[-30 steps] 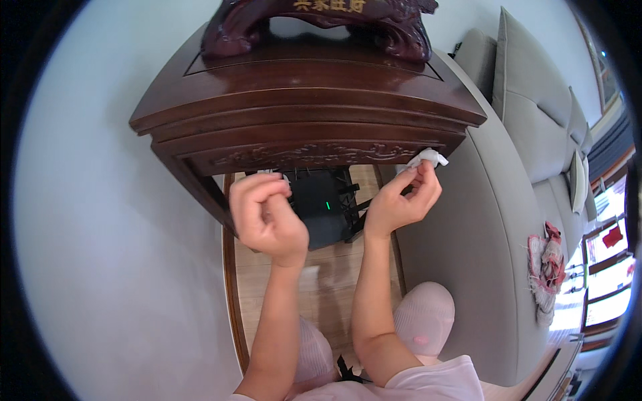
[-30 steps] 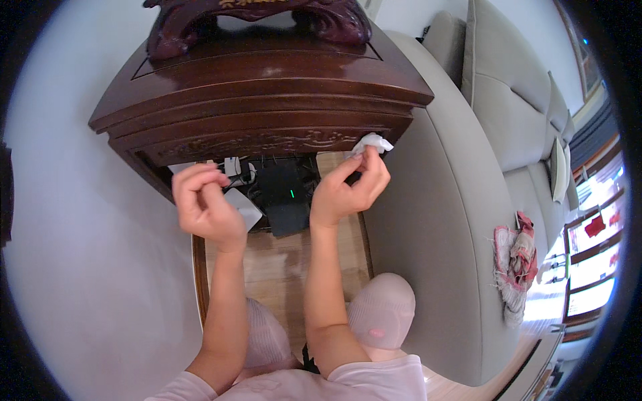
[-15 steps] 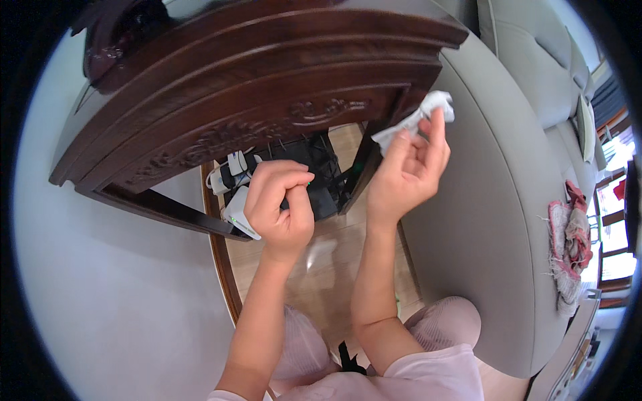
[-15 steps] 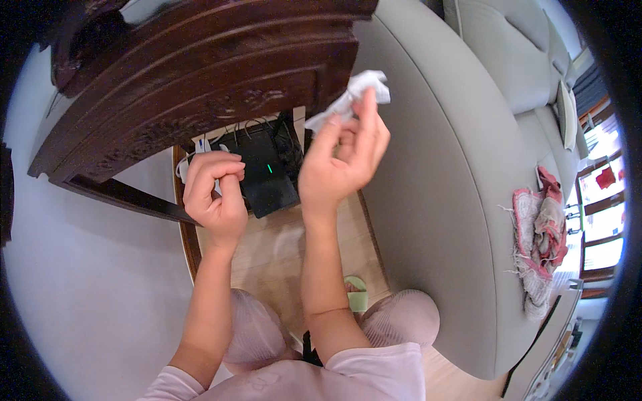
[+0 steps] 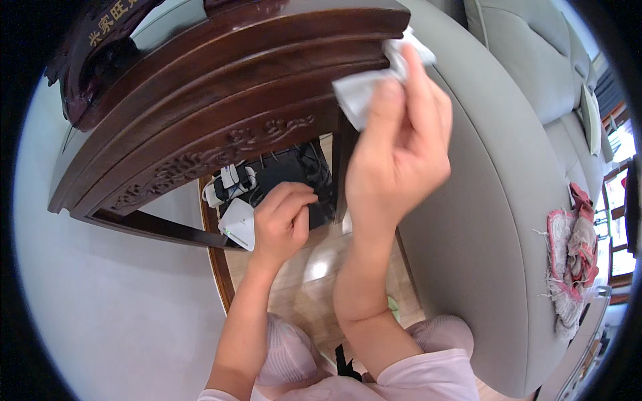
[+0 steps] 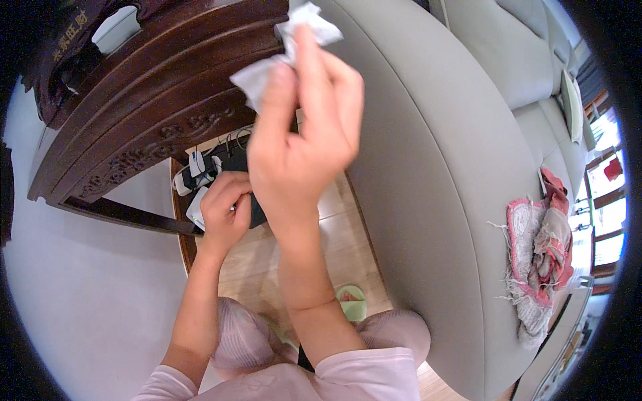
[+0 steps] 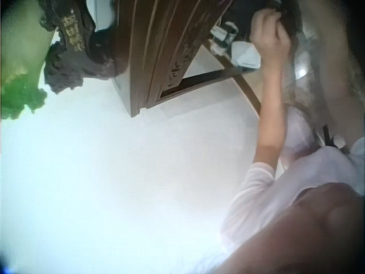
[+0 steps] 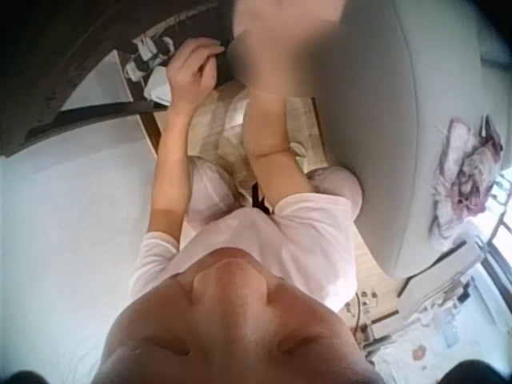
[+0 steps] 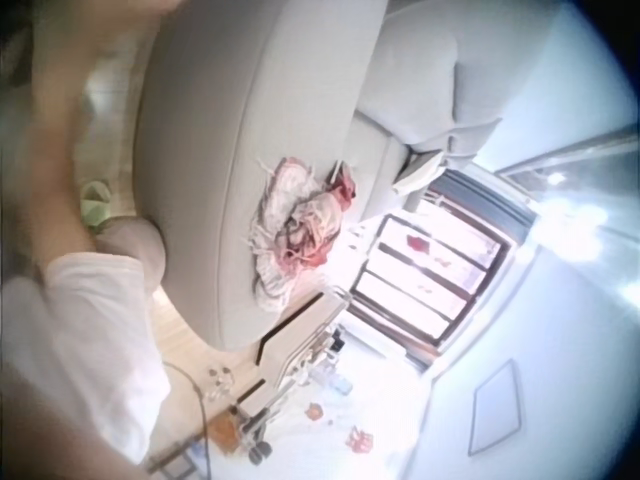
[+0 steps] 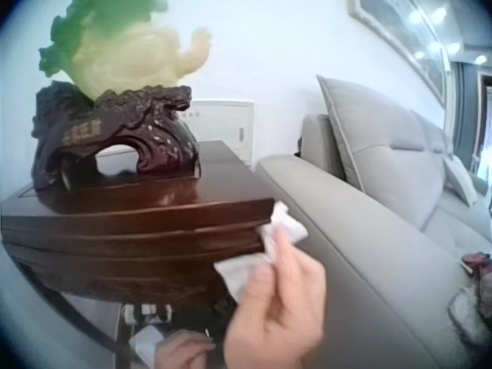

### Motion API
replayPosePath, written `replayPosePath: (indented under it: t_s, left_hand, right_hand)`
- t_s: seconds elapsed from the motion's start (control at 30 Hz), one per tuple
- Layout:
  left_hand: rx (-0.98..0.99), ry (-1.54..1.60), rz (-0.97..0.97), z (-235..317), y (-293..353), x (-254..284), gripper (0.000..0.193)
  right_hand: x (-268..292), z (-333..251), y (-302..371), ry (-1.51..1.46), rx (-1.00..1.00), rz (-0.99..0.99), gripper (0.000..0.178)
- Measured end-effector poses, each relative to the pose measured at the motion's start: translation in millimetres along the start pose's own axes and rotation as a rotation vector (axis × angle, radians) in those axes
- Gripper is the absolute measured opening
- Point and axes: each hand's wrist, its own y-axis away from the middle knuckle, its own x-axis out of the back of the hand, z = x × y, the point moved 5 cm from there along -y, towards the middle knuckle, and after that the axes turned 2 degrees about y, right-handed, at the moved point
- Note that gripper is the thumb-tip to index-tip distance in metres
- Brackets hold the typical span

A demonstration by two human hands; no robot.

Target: The person cleans a router and a power strip by hand using a cloth, wiping the surfaces, antennas, and power cables.

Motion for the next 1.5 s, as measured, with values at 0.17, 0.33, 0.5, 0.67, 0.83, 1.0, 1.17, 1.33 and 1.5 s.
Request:
replayPosePath:
  t_s: [0.17,0.33,0.5,0.67,0.83,1.0,1.17,1.33,1.5]
  left_hand:
    - [0.165,0.004,-0.11,-17,7,-3,0.017]
    - [0.254,0.003,-0.244,-27,20,-18,0.018]
    - [0.405,-0.045,-0.35,-37,30,-30,0.021]
    - [0.633,-0.097,-0.497,-59,57,-55,0.045]
    - [0.634,-0.153,-0.648,-77,84,-74,0.049]
    - [0.651,-0.178,-0.725,-88,90,-83,0.048]
    - [0.672,-0.05,-0.742,-89,93,-97,0.049]
    - [0.744,-0.074,-0.691,-104,101,-76,0.047]
    - [0.682,-0.07,-0.686,-108,95,-64,0.046]
  right_hand:
    - [16,46,46,-0.001,-0.161,-0.193,0.036]
    - [81,167,186,0.001,-0.568,-0.386,0.035]
    - [86,186,207,0.09,-0.679,-0.412,0.032]
    - [64,165,163,-0.181,-0.599,-0.347,0.033]
    - [82,219,246,-0.116,-0.813,-0.461,0.038]
    - [105,288,347,0.002,-0.97,-0.403,0.042]
    - [123,328,377,0.348,-0.988,-0.448,0.056]
    - [93,281,336,0.283,-0.965,-0.509,0.055]
    - [57,145,191,-0.031,-0.882,-0.425,0.041]
